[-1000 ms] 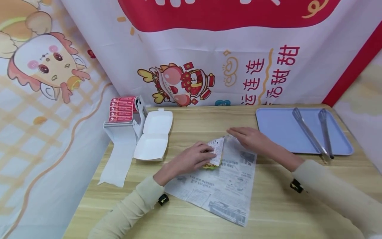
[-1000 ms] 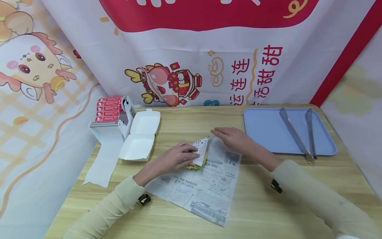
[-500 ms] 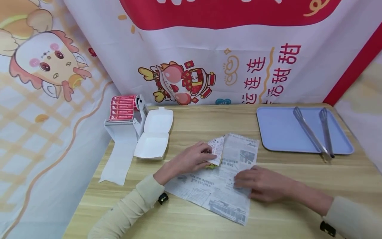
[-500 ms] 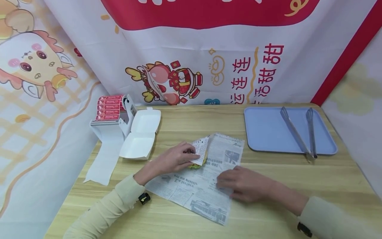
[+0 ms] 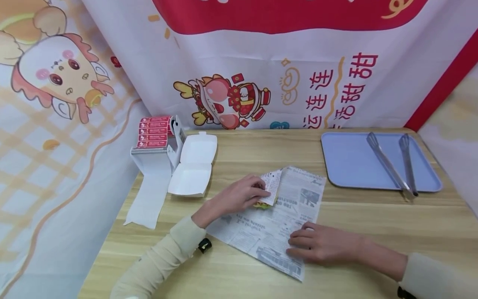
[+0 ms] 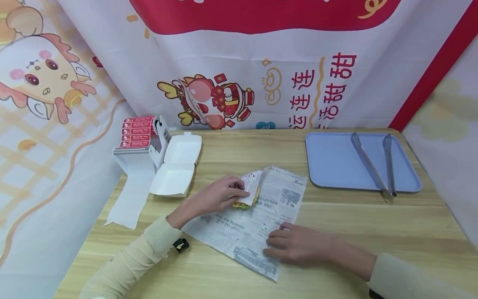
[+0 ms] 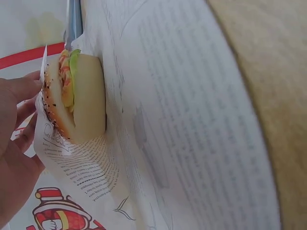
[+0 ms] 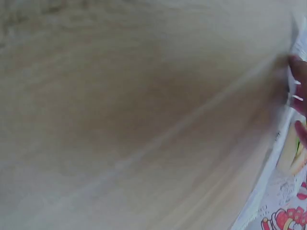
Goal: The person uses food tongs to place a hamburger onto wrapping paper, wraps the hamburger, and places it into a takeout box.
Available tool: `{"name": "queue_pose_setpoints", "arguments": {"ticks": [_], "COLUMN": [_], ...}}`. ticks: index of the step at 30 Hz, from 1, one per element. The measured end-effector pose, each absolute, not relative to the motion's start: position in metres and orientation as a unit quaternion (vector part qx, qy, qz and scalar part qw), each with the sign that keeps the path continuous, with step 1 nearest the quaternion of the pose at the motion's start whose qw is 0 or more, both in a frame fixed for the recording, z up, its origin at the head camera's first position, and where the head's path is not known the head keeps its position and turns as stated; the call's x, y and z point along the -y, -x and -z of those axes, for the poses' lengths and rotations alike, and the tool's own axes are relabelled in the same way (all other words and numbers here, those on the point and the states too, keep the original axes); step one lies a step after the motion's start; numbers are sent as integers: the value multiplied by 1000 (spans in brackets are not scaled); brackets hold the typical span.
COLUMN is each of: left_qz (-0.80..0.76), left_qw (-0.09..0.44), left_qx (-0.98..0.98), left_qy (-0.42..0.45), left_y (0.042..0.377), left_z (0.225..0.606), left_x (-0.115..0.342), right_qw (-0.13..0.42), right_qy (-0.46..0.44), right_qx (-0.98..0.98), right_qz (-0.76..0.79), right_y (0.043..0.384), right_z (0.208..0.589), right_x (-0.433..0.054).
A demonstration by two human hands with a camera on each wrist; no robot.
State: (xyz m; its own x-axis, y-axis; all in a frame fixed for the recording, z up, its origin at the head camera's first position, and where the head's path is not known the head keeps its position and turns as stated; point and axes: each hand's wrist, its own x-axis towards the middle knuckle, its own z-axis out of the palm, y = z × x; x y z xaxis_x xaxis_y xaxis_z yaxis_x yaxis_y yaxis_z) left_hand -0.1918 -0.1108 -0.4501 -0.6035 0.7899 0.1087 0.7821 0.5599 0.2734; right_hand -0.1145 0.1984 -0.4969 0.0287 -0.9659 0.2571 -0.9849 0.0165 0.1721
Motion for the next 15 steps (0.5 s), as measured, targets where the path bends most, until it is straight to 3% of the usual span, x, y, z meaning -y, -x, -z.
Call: {"name": "queue_pose_setpoints", "arguments": {"ticks": [3, 10, 15], "left_qz": [-155, -166, -164], "left_qw": [11, 0, 2], "left_qx": [-883, -884, -885], "left_qy": [-443, -438, -436], "left_y": [193, 193, 193], "left_z": [450, 454, 453], "left_x": [110, 110, 109], "right_qw": [175, 160, 205], "right_qy": [-716, -711, -710], "right_qx": [675, 684, 673], "right_qz": [-41, -42, -47], "right_y": [109, 96, 91], "right_z": [500, 505, 507], "right_x": [-196, -193, -187]}}
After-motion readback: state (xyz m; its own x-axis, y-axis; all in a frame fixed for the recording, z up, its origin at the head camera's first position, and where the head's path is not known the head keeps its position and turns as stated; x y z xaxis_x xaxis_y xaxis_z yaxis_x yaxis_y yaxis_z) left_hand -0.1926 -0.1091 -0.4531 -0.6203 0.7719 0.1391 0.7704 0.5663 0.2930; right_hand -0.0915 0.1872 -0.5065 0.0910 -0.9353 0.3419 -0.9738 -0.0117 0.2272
